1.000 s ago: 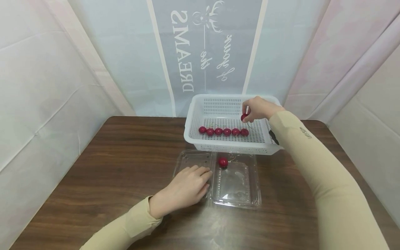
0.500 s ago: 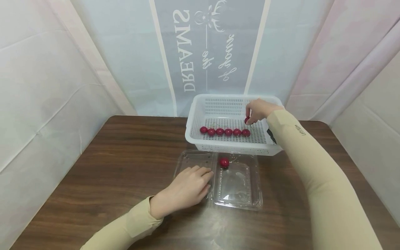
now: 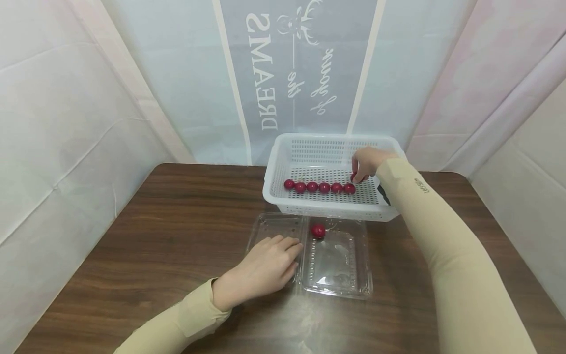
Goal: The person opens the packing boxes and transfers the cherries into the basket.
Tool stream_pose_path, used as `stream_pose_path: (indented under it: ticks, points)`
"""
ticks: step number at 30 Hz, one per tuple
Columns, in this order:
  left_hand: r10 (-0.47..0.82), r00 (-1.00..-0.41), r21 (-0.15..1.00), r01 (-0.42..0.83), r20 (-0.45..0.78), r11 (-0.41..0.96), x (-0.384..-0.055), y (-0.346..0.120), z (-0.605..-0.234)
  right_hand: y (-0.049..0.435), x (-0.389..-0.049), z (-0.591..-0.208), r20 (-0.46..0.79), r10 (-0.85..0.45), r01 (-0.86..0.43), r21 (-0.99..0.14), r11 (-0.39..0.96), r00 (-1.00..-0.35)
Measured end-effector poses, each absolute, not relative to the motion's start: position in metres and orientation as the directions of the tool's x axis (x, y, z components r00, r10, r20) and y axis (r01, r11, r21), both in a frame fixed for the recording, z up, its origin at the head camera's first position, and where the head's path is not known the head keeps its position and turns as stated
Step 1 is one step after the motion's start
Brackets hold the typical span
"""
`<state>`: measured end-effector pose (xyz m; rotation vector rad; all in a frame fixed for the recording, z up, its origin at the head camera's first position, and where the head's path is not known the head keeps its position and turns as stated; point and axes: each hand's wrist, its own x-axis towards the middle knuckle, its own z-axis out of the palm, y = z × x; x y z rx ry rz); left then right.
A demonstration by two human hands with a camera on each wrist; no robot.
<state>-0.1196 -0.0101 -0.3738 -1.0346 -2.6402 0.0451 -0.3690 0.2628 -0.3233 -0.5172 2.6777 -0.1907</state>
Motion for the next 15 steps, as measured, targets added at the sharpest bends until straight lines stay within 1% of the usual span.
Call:
stream_pose_path:
  ticks: [8, 15]
  points:
    - [0.67, -0.685, -0.14, 0.662, 0.285, 0.736, -0.12, -0.011, -0.374, 0.268, -0.368, -0.323, -0.41, -0.36, -0.294, -0.216, 0.931, -0.838]
    - [0.671, -0.692, -0.139, 0.661, 0.266, 0.737, -0.12, -0.011, -0.372, 0.275, -0.368, -0.326, -0.459, -0.342, -0.274, -0.211, 0.938, -0.82]
